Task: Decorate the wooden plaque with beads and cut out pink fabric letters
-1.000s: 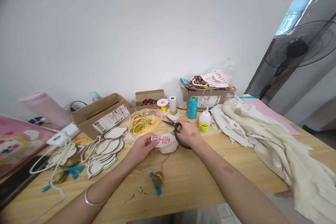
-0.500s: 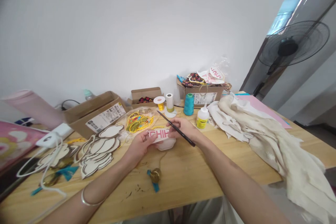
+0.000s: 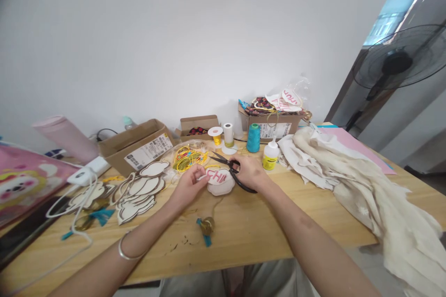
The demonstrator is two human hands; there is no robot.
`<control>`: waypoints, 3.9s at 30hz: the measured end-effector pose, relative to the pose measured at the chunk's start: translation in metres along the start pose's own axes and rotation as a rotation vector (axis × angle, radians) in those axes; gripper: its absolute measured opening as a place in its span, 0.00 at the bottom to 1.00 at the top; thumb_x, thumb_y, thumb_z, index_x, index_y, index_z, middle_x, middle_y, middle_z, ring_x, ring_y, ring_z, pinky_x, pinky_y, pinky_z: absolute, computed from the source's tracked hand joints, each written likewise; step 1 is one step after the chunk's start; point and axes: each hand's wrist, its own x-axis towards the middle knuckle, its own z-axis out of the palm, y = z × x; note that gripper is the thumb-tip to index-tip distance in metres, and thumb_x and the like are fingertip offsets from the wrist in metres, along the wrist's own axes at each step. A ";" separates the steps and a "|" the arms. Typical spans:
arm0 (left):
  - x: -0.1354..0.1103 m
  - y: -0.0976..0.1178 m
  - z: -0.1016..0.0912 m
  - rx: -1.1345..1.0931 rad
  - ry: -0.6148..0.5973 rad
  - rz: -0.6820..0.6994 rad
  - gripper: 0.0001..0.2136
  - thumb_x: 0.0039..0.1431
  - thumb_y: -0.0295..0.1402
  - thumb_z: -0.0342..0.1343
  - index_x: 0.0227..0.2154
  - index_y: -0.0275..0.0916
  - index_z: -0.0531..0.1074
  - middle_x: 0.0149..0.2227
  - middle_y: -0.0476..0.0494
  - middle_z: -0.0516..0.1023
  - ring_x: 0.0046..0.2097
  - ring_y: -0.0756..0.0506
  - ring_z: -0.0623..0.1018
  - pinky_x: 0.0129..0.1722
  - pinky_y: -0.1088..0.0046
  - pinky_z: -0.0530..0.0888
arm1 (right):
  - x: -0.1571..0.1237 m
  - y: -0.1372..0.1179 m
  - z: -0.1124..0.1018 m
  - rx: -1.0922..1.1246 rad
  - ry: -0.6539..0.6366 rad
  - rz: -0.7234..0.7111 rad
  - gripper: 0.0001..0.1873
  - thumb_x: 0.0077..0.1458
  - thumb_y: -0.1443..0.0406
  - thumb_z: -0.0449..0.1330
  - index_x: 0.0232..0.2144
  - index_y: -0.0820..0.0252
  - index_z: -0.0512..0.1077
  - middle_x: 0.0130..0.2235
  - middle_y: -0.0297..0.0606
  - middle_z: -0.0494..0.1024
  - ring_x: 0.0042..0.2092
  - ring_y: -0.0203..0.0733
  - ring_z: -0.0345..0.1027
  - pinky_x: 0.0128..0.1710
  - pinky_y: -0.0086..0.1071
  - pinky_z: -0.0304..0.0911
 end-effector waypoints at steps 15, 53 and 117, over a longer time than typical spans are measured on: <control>-0.006 0.020 -0.002 -0.474 -0.002 -0.349 0.17 0.44 0.24 0.58 0.41 0.39 0.73 0.44 0.44 0.75 0.38 0.50 0.75 0.35 0.77 0.72 | -0.008 -0.003 -0.004 -0.726 0.030 0.191 0.19 0.45 0.64 0.56 0.41 0.66 0.68 0.35 0.49 0.76 0.38 0.49 0.70 0.33 0.33 0.60; -0.008 0.022 -0.012 0.763 -0.231 0.143 0.10 0.57 0.33 0.47 0.33 0.39 0.73 0.36 0.43 0.73 0.38 0.47 0.73 0.39 0.69 0.70 | -0.006 0.002 0.014 -0.740 -0.113 -0.506 0.08 0.51 0.70 0.55 0.31 0.58 0.75 0.29 0.38 0.72 0.32 0.36 0.63 0.26 0.28 0.51; -0.025 0.036 -0.012 0.997 -0.514 0.406 0.12 0.55 0.37 0.50 0.42 0.42 0.67 0.51 0.42 0.66 0.55 0.39 0.60 0.53 0.53 0.54 | -0.007 0.000 -0.015 -0.438 -0.210 -0.422 0.14 0.41 0.76 0.54 0.26 0.60 0.77 0.31 0.38 0.77 0.34 0.37 0.69 0.34 0.27 0.64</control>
